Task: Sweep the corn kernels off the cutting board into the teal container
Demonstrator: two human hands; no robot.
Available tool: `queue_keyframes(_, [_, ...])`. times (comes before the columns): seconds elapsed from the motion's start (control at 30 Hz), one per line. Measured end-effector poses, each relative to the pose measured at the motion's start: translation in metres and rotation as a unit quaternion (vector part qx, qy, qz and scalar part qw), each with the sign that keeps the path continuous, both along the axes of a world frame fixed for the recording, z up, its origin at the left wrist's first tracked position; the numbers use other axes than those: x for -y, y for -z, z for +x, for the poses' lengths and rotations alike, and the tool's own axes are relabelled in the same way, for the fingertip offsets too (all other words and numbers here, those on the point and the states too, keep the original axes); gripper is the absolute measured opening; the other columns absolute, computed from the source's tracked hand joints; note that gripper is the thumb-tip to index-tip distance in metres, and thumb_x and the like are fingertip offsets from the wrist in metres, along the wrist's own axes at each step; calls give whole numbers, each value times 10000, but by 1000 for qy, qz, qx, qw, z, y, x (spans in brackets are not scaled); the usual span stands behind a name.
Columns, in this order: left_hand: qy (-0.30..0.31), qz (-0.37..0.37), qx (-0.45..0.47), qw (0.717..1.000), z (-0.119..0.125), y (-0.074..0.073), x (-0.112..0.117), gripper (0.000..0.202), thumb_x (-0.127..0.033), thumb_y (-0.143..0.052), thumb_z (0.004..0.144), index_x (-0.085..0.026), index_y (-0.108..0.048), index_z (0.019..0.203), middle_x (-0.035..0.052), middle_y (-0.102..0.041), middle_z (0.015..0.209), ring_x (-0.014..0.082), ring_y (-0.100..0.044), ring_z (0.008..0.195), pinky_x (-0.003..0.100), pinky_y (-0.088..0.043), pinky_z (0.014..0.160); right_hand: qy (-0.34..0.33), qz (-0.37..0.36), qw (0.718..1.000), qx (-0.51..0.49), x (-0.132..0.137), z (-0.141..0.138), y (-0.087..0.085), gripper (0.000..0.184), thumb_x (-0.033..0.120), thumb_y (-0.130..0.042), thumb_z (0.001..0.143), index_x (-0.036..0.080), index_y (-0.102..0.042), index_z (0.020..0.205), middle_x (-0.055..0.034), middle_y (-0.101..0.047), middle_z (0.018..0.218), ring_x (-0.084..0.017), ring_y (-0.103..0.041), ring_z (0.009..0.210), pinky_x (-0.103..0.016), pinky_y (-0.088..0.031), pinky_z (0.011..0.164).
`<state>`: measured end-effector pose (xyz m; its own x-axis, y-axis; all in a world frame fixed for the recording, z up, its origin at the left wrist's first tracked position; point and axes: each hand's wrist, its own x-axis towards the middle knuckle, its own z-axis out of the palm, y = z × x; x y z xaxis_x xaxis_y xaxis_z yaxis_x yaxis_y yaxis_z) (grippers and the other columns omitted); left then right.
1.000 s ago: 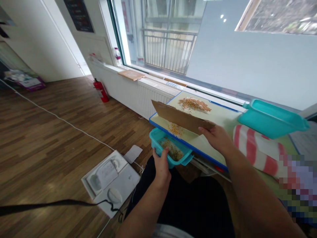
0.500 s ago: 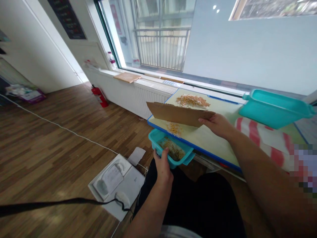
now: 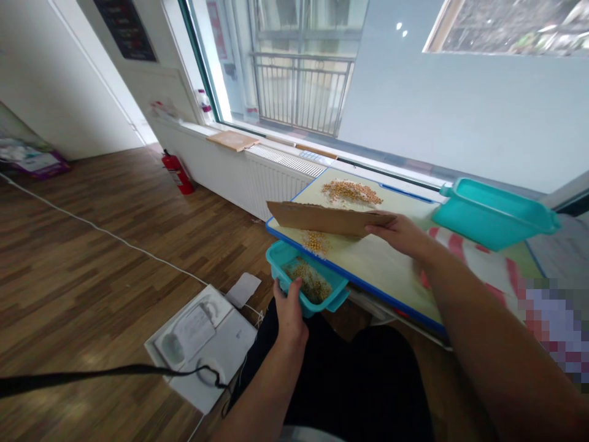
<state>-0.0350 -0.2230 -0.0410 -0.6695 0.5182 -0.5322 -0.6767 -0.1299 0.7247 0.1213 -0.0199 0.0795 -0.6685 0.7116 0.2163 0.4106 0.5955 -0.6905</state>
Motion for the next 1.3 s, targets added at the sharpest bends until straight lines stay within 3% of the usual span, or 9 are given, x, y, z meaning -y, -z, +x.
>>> queue_keyframes(0.27, [-4,-4,6,1000,-2,-10,3,811,-323,-725,745,-255,-339,1455,85,-626,1222,227,-630,1076,362,-509,913,-2,-24,1000,-13,-8,5,0,489,506,-675,705,194,-703,1080,-43,-747,967,-243,-682,910,-426,-532,898])
queue_keyframes(0.7, [-14,-45,-27,999,-11,-2,1,858,-389,-757,693,-271,-350,1439,86,-587,1249,236,-606,1106,364,-512,885,-22,-101,994,-19,-8,19,-12,467,555,-768,613,252,-750,968,-42,-756,937,-266,-708,853,-464,-573,843])
queue_keyframes(1.03, [-4,-51,-24,998,-5,-5,0,929,-389,-749,700,-266,-270,1486,96,-576,1276,244,-604,1116,371,-507,895,-10,-111,994,-17,-9,35,-13,448,527,-773,606,227,-756,938,-59,-756,937,-252,-704,846,-448,-567,833])
queue_keyframes(1.3, [1,-59,-29,998,5,-11,1,917,-382,-746,715,-267,-266,1487,94,-586,1269,245,-611,1096,378,-506,902,4,-117,992,-36,-10,29,-15,504,575,-786,554,223,-746,913,-54,-758,894,-250,-701,810,-469,-562,831])
